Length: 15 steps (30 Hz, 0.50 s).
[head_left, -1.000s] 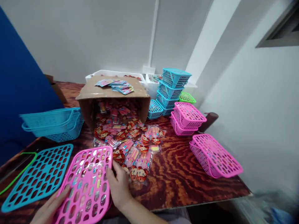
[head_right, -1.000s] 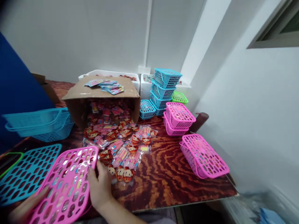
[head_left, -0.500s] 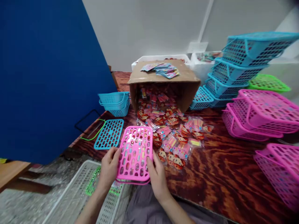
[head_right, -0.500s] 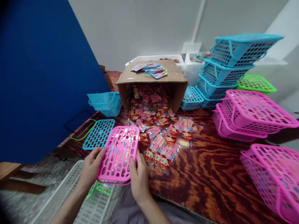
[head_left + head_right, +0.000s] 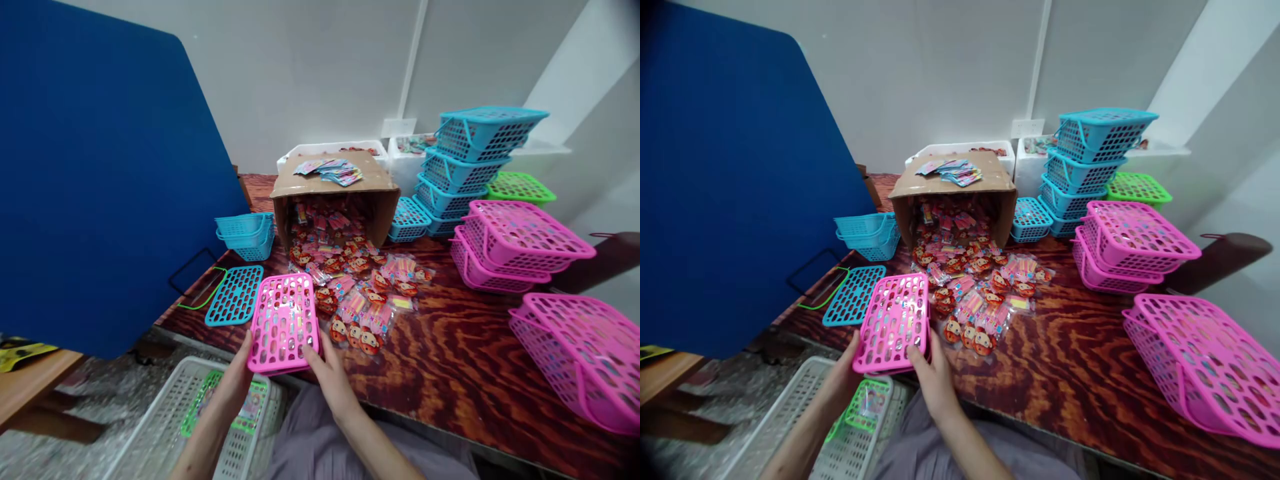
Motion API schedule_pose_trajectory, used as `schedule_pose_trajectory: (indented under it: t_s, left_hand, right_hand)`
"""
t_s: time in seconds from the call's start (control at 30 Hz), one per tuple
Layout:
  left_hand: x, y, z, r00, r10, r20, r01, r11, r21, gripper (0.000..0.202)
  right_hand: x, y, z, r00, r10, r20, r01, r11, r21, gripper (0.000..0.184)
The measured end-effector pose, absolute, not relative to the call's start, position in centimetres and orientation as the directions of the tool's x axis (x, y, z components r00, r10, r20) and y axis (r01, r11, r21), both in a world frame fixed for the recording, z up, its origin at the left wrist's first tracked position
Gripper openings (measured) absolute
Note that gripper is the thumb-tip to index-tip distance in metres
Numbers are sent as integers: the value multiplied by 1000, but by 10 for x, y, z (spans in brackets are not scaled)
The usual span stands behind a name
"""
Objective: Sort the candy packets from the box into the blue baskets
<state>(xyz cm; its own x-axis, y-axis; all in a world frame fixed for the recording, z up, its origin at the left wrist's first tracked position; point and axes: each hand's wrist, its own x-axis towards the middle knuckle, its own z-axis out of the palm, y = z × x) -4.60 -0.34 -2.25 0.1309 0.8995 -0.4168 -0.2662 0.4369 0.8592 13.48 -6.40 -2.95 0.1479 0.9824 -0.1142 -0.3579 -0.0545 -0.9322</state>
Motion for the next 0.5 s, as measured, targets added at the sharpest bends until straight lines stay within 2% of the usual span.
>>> schedule_pose_trajectory:
  t_s: [0.07, 0.13, 0.3, 0.5]
  left_hand:
    - [-53, -8, -28, 185, 911, -369, -223, 404, 887, 75]
    - [-59, -9, -34, 162, 930, -330, -149, 353, 924, 79]
    - [-58, -6, -33, 65, 960, -273, 0, 273, 962, 73]
    - [-49, -12, -14, -36, 953, -299, -75, 296, 952, 76]
  right_hand:
    - [137, -64, -31, 135, 986, -94, -348, -42, -937, 59]
    - [139, -63, -32, 106, 991, -87, -352, -44, -935, 59]
    - [143, -59, -29, 66, 995, -79, -315, -54, -947, 49]
    - [146, -51, -19, 15, 987, -163, -435, -140, -890, 49]
